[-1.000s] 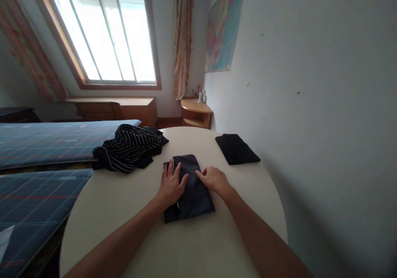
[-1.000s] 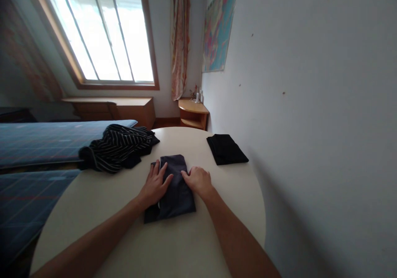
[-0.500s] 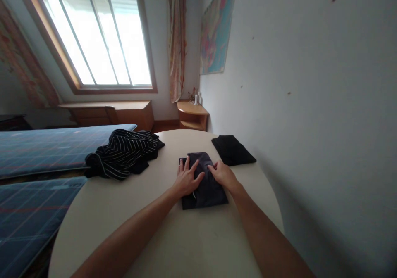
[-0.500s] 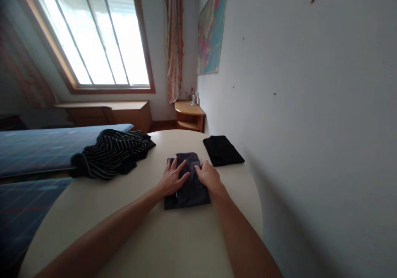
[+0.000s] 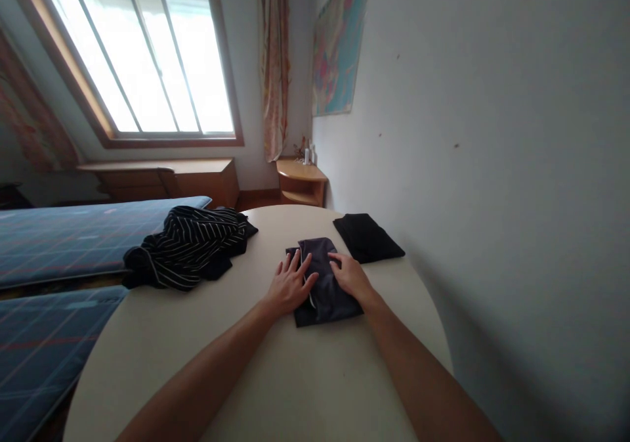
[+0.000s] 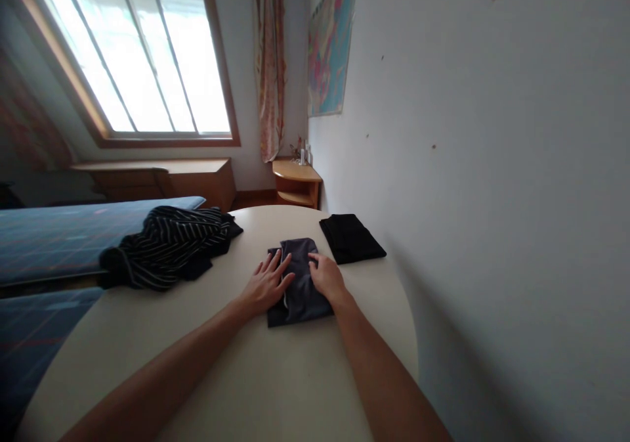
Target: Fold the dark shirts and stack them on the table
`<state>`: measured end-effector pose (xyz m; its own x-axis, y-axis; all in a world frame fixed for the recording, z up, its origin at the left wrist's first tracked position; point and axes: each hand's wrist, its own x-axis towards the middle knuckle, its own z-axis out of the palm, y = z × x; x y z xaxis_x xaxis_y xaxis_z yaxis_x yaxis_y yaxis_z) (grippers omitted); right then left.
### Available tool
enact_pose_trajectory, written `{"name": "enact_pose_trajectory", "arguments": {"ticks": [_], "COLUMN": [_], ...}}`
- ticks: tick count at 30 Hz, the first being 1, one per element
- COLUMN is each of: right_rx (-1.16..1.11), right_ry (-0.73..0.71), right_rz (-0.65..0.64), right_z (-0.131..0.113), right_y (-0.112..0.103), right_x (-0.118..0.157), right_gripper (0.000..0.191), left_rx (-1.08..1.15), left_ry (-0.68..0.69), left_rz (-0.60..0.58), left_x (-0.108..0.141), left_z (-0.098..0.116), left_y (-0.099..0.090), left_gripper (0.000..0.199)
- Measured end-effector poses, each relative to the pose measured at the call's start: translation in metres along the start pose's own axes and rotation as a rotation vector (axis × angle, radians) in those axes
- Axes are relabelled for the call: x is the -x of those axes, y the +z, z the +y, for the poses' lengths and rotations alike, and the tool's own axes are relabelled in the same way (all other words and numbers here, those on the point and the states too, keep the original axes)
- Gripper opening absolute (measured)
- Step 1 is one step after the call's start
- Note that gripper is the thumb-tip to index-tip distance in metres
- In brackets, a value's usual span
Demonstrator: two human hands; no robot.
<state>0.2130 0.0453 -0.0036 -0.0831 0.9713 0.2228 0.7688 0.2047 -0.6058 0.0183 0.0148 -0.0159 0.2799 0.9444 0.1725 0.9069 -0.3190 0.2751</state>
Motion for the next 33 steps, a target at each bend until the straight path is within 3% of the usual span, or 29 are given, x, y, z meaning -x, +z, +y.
{"name": "enact_pose_trajectory", "arguments": {"ticks": [5,10,25,29,33], "right_rx": [0.063,0.191,0.415,0.396,0.344], "right_ry": [-0.067,-0.159,-0.272,-0.251,-0.138], "right_rz": [0.042,0.088,0.108,0.135,0.105], "right_z": [0.0,0.001,-0.021,-0.002,0.05], "right_y": [-0.008,-0.029,-0.093,-0.118,-0.131], "right_x": [-0.013,-0.04,-0.134,-0.156,-0.174], "right_gripper": [0.036,0.036,0.034,0.035,0.036], "left_rx": [0.025,-0.038,-0.043,-0.048,-0.042], "left_ry": [-0.059,-0.087,-0.11,-0.117,-0.122], "left_rz": [0.076,0.123,0.002,-0.016,-0.018], "left_x": [0.005,-0.003,-0.013,-0.016,-0.017], "left_z": [-0.007,-0.009,-0.009,-0.008,-0.008], "left_y": [-0.001,-0.001,0.0,-0.002,-0.001], "left_gripper": [0.061,0.055,0.051,0.052,0.052]}}
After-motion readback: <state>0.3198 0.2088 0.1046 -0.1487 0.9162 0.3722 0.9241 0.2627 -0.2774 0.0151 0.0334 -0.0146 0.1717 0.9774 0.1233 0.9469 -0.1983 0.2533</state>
